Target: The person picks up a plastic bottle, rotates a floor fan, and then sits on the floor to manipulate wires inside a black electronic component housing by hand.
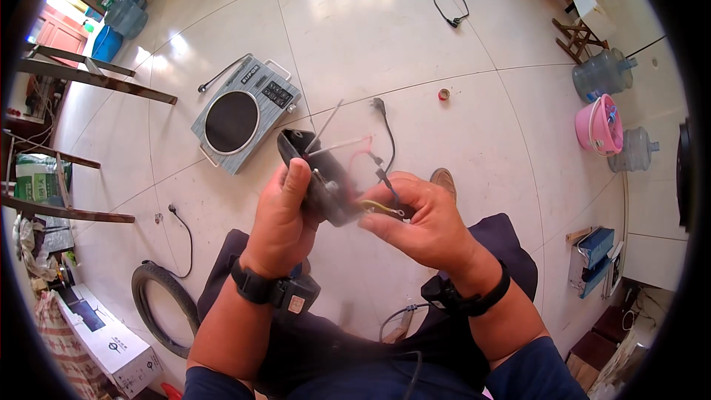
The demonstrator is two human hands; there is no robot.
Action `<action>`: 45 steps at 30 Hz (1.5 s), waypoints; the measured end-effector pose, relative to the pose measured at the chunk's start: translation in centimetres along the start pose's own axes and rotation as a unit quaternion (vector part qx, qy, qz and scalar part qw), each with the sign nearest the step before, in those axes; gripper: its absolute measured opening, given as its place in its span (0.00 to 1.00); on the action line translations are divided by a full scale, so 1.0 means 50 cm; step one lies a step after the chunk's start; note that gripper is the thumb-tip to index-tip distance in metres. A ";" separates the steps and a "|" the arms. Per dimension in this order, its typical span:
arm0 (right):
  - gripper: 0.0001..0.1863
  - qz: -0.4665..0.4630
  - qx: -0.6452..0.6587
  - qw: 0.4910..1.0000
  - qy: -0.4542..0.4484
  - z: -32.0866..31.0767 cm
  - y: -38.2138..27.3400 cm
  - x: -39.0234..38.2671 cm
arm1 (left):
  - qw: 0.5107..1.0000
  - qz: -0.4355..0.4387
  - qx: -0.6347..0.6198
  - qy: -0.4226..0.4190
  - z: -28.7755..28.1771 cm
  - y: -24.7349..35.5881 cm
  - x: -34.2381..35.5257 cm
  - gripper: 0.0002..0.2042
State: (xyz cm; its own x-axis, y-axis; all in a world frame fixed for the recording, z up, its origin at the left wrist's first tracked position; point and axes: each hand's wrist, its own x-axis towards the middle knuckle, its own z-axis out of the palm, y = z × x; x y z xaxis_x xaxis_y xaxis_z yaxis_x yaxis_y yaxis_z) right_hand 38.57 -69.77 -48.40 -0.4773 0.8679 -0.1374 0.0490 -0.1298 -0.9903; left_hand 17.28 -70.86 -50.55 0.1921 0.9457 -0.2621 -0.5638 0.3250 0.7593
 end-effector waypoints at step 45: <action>0.08 -0.015 0.131 0.989 0.063 -0.011 0.024 0.000 | 0.956 0.095 0.276 0.037 0.001 0.003 -0.004 0.16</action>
State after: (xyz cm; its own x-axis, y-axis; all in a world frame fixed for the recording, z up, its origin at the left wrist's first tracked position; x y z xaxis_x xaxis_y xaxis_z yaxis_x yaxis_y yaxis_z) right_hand 39.12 -69.67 -49.57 -0.3611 0.9241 -0.1251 -0.2015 -0.2083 -0.9571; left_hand 17.16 -70.99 -50.35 0.0587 0.9917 -0.1145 -0.0681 0.1184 0.9906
